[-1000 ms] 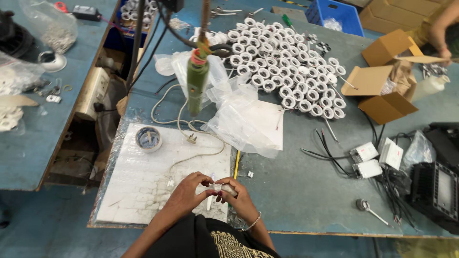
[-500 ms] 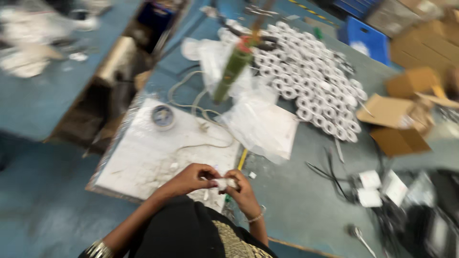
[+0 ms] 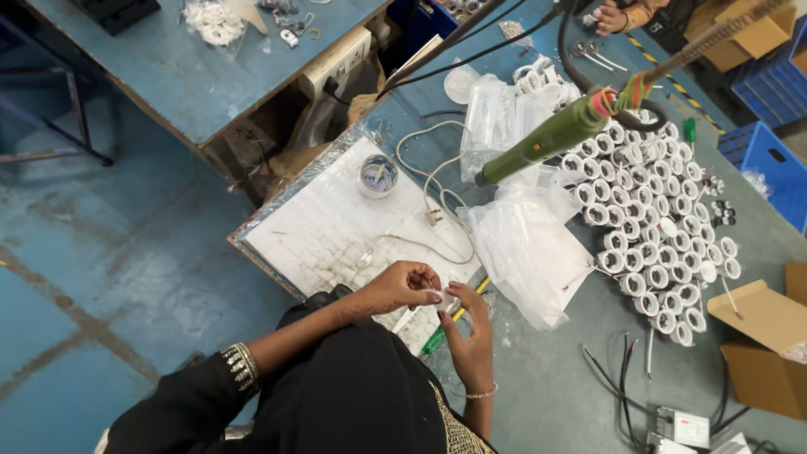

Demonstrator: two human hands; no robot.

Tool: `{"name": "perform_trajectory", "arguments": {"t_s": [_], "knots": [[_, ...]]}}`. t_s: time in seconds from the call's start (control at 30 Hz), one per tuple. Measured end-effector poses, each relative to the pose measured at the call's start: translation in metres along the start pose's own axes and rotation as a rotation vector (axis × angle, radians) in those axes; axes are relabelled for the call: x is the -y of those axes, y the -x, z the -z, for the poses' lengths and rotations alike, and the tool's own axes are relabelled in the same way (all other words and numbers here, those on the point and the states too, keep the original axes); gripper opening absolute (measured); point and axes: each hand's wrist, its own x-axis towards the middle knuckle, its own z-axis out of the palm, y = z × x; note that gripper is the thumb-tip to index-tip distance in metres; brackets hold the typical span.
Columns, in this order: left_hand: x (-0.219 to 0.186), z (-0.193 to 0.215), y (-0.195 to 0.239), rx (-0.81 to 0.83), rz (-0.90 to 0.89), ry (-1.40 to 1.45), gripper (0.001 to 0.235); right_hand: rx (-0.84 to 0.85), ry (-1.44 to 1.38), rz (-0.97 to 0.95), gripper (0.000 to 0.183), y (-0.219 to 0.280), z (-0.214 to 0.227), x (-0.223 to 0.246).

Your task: The person handles small metal fasteners and plastic bags at a workbench, then moves to another station to sort fasteners from a bag into their hand. The person places an LED light fixture on the table and continues sorting fasteners, preparing them for assembly.

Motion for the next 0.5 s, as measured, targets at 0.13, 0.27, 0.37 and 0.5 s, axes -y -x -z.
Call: {"name": "perform_trajectory", "arguments": {"t_s": [0.13, 0.27, 0.37, 0.5], "knots": [[0.007, 0.011, -0.003, -0.009, 0.043, 0.154, 0.026, -0.006, 0.032, -0.049, 0.034, -0.008, -0.005, -0.001], [0.004, 0.015, -0.002, 0.039, 0.062, 0.247, 0.04, -0.004, -0.172, -0.126, 0.03, -0.004, -0.009, -0.023], [0.0, 0.009, 0.004, 0.055, -0.09, 0.041, 0.047, -0.041, -0.333, -0.226, 0.03, 0.001, -0.012, -0.045], [-0.008, -0.003, 0.008, -0.044, -0.279, -0.31, 0.045, -0.107, -0.218, -0.226, 0.023, 0.011, -0.015, -0.065]]}}
